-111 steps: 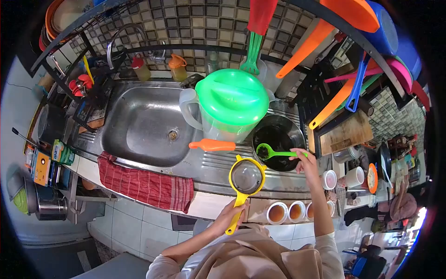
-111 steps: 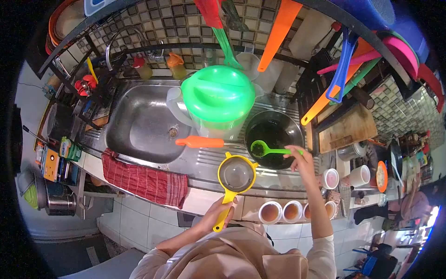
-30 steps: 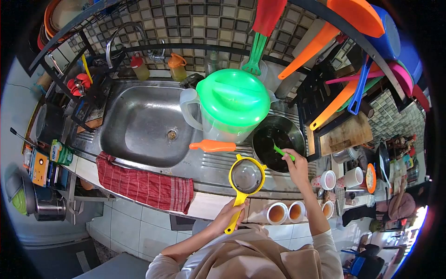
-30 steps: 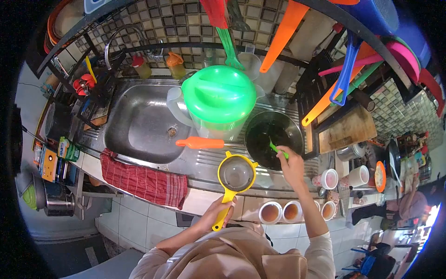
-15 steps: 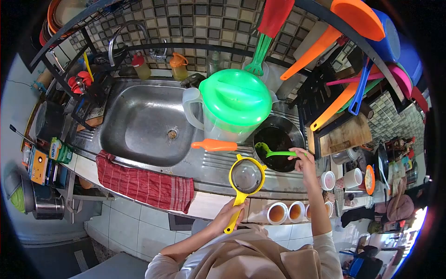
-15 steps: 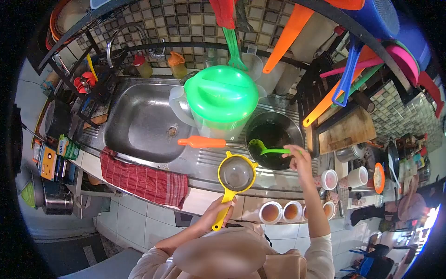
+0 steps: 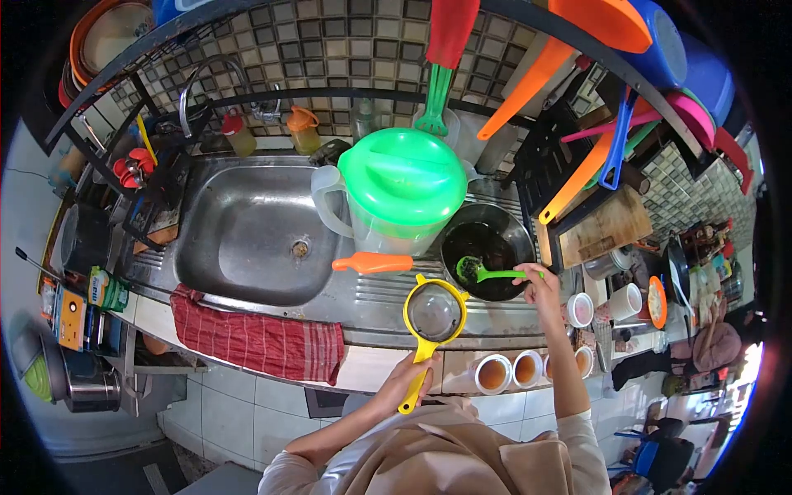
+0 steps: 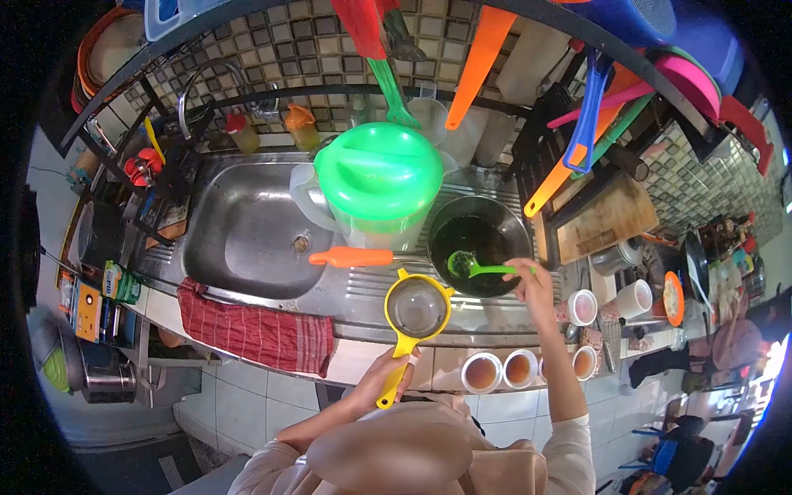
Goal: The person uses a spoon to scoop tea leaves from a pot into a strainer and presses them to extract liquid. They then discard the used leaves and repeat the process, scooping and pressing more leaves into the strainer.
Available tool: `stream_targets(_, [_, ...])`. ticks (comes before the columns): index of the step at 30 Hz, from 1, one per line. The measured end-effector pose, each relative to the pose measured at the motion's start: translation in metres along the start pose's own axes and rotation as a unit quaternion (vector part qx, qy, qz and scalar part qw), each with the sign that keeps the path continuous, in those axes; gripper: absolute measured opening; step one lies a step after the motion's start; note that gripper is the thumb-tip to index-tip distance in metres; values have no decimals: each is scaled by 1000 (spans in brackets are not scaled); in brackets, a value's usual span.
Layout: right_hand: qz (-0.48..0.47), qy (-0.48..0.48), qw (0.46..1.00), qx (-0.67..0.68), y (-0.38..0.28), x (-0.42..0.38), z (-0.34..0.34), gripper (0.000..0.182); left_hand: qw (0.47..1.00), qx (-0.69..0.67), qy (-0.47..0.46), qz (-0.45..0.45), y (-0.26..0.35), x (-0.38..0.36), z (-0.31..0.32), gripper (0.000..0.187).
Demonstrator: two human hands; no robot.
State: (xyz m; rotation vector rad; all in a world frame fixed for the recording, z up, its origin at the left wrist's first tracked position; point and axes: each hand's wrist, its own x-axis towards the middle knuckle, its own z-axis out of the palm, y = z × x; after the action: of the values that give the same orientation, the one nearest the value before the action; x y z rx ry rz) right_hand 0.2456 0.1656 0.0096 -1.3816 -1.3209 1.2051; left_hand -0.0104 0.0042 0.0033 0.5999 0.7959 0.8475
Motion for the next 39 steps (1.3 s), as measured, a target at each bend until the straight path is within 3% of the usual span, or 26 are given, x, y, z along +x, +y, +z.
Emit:
stream_targets(15, [34, -94, 993, -57, -3, 5, 4, 23, 1000, -15, 23, -15, 1, -1, -3, 29])
stream_targets(24, [62, -29, 997, 33, -20, -1, -5, 24, 999, -21, 25, -20, -3, 0, -4, 30])
stream_targets(39, [36, -14, 999, 26, -21, -3, -3, 23, 999, -48, 3, -5, -6, 1, -4, 27])
